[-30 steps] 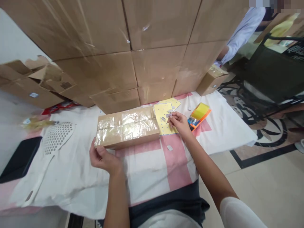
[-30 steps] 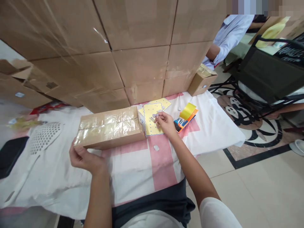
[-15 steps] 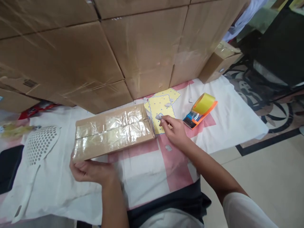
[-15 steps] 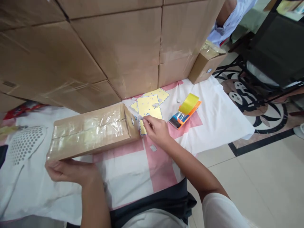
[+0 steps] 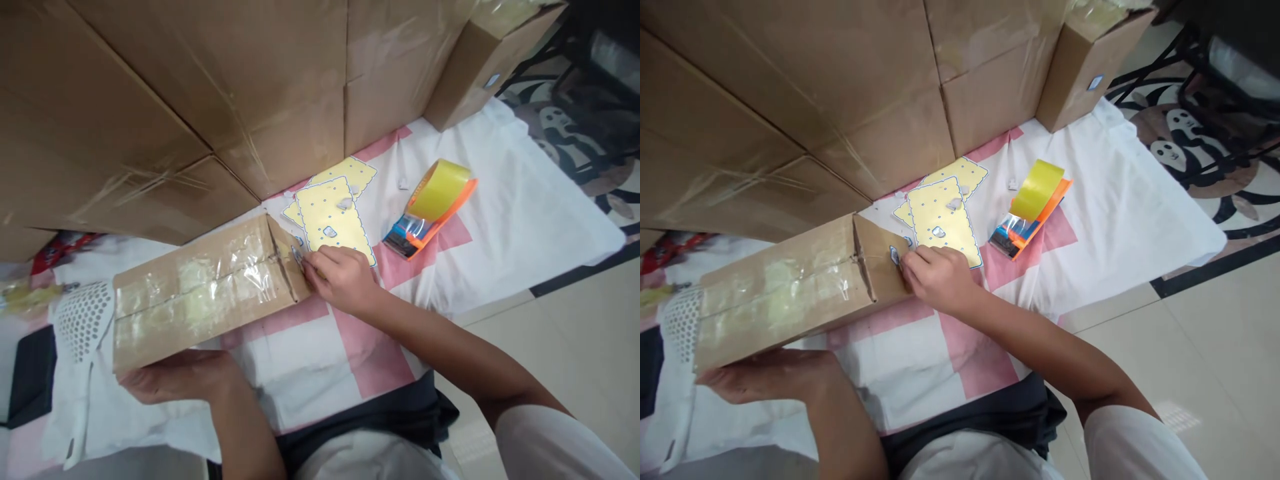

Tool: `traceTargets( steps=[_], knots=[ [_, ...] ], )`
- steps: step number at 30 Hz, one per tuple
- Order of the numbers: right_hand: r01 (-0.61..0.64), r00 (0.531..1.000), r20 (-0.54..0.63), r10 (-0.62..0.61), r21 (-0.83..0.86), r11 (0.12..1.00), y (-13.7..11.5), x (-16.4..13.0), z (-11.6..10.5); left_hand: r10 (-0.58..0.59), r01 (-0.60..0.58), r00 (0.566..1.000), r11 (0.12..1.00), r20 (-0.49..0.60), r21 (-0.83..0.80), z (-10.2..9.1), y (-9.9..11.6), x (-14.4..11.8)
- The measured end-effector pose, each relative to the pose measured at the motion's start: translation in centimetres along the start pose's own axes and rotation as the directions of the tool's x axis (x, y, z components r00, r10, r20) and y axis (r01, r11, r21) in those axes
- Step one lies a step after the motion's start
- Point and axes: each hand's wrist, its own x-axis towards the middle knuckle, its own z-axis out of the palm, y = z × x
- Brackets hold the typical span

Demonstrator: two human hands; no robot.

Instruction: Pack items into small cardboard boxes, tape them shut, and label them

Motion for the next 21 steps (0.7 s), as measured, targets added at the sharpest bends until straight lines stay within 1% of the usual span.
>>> traceTargets(
  steps=[3,5,6,8,10,12,13,15,17,19,21],
  knots=[
    [0.048,0.999,0.023,-0.047,-0.042,0.998,0.0,-0.1,0.2,-0.071,0.073,0.997,0.991,-0.016,0.11,-0.1,-0.4,0.2],
    [0.098,0.995,0.018,-0.097,-0.076,0.992,0.0,-0.2,0.1,-0.104,0.104,0.995,0.988,-0.001,0.113,-0.4,-1.2,0.4],
    [0.118,0.993,0.011,-0.117,-0.084,0.989,-0.1,-0.3,0.0,-0.109,0.107,0.994,0.991,0.017,0.086,-0.6,-1.5,0.4],
    [0.143,0.989,-0.011,-0.144,-0.081,0.986,-0.1,-0.4,-0.2,-0.091,0.092,0.994,0.996,0.061,-0.019,-0.9,-2.2,0.5],
    [0.148,0.988,-0.039,-0.149,-0.04,0.988,-0.3,-0.5,-0.5,-0.058,0.069,0.994,0.989,0.091,-0.129,-1.2,-2.6,0.4],
    [0.116,0.992,-0.058,-0.112,0.068,0.991,-0.4,-0.6,-0.6,-0.034,0.054,0.992,0.985,0.12,-0.167,-1.3,-2.6,0.3],
    [0.084,0.995,-0.058,-0.076,0.155,0.984,-0.5,-0.7,-0.7,-0.029,0.05,0.99,0.986,0.135,-0.158,-1.3,-2.5,0.2],
    [-0.001,1.0,-0.023,0.01,0.372,0.928,-0.6,-0.8,-0.6,-0.033,0.057,0.984,0.99,0.178,-0.131,-1.3,-2.1,0.2],
    [-0.081,0.997,0.057,0.059,0.574,0.815,-0.6,-0.9,-0.4,-0.051,0.089,0.966,0.986,0.252,-0.143,-1.2,-1.7,0.2],
    [-0.146,0.988,0.145,0.061,0.707,0.692,-0.5,-0.9,-0.3,-0.055,0.124,0.94,0.974,0.338,-0.187,-1.1,-1.3,0.4],
    [-0.212,0.976,0.199,0.089,0.772,0.599,-0.4,-0.7,-0.3,-0.041,0.133,0.92,0.968,0.39,-0.213,-1.0,-1.0,0.5]
  ],
)
